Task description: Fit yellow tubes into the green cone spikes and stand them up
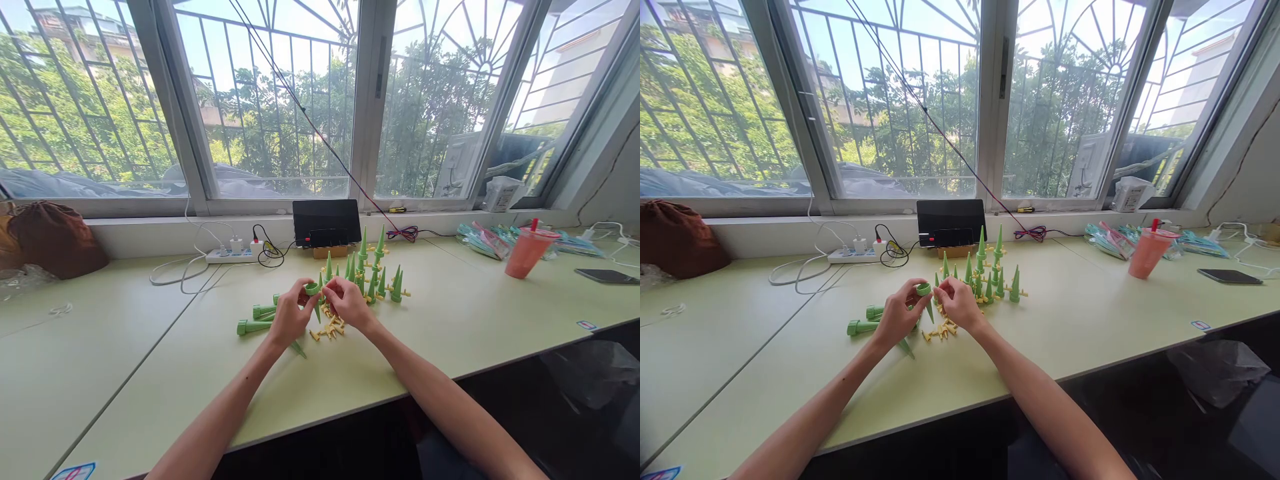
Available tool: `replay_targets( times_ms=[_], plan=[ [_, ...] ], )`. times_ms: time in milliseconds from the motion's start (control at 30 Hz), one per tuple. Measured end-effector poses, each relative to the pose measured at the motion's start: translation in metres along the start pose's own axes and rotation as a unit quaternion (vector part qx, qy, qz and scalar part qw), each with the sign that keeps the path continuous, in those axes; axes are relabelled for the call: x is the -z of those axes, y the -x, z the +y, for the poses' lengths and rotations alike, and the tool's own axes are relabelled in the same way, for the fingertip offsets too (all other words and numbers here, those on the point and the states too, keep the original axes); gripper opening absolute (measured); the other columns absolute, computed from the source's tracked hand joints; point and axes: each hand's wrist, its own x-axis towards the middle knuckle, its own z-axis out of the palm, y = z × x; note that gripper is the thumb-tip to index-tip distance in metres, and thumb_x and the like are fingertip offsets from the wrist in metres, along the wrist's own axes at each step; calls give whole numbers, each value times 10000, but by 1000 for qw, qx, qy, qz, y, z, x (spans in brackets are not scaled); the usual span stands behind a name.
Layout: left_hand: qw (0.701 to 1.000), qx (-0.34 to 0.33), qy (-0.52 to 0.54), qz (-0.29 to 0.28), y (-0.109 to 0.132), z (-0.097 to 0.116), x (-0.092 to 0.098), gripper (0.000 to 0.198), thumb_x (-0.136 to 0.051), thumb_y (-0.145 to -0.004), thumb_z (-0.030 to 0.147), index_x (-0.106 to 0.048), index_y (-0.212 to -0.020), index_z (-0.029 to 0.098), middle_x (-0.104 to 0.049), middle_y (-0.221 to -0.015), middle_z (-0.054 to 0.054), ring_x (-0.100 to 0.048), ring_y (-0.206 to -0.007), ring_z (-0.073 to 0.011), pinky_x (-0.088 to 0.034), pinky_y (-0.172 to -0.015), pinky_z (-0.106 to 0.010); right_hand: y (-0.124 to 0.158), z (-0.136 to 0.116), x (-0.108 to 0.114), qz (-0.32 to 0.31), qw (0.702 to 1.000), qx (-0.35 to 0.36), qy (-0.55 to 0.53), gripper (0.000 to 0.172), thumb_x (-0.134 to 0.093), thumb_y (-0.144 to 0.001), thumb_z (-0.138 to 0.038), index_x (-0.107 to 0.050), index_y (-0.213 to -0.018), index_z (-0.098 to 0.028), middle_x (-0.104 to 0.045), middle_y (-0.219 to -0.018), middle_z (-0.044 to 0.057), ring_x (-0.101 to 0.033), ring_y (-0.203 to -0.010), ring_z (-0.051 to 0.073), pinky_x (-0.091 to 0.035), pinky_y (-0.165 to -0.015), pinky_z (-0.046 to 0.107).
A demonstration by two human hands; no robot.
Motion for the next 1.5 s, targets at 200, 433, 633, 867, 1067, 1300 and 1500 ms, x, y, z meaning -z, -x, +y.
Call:
replay_targets(
  times_ms=[200,433,633,867,1067,1300,1500],
  plan=[
    [1000,-2,7,-4,0,0,0,274,-542,-853,375,-556,-1053,188,-666,-763,-21,-643,-661,-168,-511,-655,-281,-1,-1,1,6,999,-3,48,369,-469,-888,-530,-499,-727,-199,-545,-541,-15,-507,-472,129,-386,-482,239],
    [1000,-13,-1,-8,0,0,-1,253,-554,-850,334,-546,-1057,188,-645,-753,-9,-625,-651,-155,-505,-653,-268,-1,1,1,23,994,15,109,445,-407,-921,-542,-431,-639,-199,-470,-484,-27,-456,-474,119,-322,-494,232],
    [999,-29,-25,-10,0,-1,-1,237,-542,-867,329,-538,-1062,194,-619,-728,9,-606,-637,-140,-488,-645,-257,-3,3,0,21,992,21,125,506,-356,-936,-553,-401,-587,-190,-456,-496,-20,-410,-480,106,-273,-492,232],
    [998,-55,-34,-13,1,-2,-1,240,-542,-873,320,-531,-1082,201,-600,-724,19,-601,-625,-134,-471,-622,-241,-3,6,-1,12,992,21,128,572,-289,-949,-565,-420,-547,-180,-474,-521,-5,-410,-494,105,-271,-506,235],
    [998,-45,-40,-5,0,-2,-1,241,-542,-871,322,-536,-1076,197,-599,-721,17,-600,-625,-134,-479,-638,-249,-5,8,-2,13,993,22,116,557,-309,-946,-553,-412,-546,-179,-455,-518,-13,-393,-494,100,-263,-500,233],
    [999,-23,-30,8,0,-2,0,255,-536,-870,343,-544,-1073,190,-625,-737,1,-619,-635,-146,-501,-646,-265,-4,7,-2,4,993,39,113,461,-386,-929,-501,-409,-596,-183,-443,-548,-26,-362,-508,95,-243,-489,231],
    [998,-47,-44,8,-1,0,0,242,-534,-875,324,-540,-1079,194,-613,-726,11,-606,-619,-132,-500,-645,-259,-4,6,-2,-1,994,34,101,505,-355,-939,-511,-332,-550,-191,-352,-493,-36,-315,-478,91,-215,-479,239]
  ],
)
